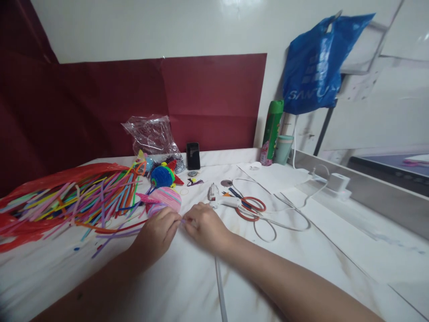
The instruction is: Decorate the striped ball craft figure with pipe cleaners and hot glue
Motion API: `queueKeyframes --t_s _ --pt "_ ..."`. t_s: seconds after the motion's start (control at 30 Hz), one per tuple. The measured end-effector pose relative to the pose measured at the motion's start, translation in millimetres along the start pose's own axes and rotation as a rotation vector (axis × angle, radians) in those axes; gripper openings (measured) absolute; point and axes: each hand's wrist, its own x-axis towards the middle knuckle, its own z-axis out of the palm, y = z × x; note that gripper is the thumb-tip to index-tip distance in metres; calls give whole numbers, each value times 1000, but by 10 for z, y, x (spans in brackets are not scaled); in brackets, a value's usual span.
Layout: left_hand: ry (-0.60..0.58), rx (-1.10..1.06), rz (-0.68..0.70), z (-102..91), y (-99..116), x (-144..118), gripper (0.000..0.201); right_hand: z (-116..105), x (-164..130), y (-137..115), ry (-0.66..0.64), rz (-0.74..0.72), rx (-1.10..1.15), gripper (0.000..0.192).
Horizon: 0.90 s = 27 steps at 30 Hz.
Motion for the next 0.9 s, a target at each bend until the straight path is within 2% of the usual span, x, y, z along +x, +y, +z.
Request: queueKeyframes --t_s 0.17,0.27,0.33,0.47,0.53,0.63,0.77,0.9 --pt "-22 79 58 15 18 -17 28 20 -38 -8 -27 -131 -214 13" --pt "8 -30 28 6 28 -4 23 13 -30 -24 -17 -133 -163 16" --pt "62 -176 -59 -17 47 18 17 6 -17 -63 26 -43 13 16" --pt "153 -376 -264 -66 117 53 12 39 -14 -166 89 301 429 15" --pt "208 -388 -280 -78 151 54 12 77 -24 -190 110 416 590 19" --pt "274 -309 -201 -88 169 44 16 113 -32 -184 86 475 728 24" --pt "203 -240 -104 -84 120 34 17 83 -21 -154 31 433 601 20" --pt "69 -189 -74 -40 48 27 17 39 -15 -131 65 263 355 8"
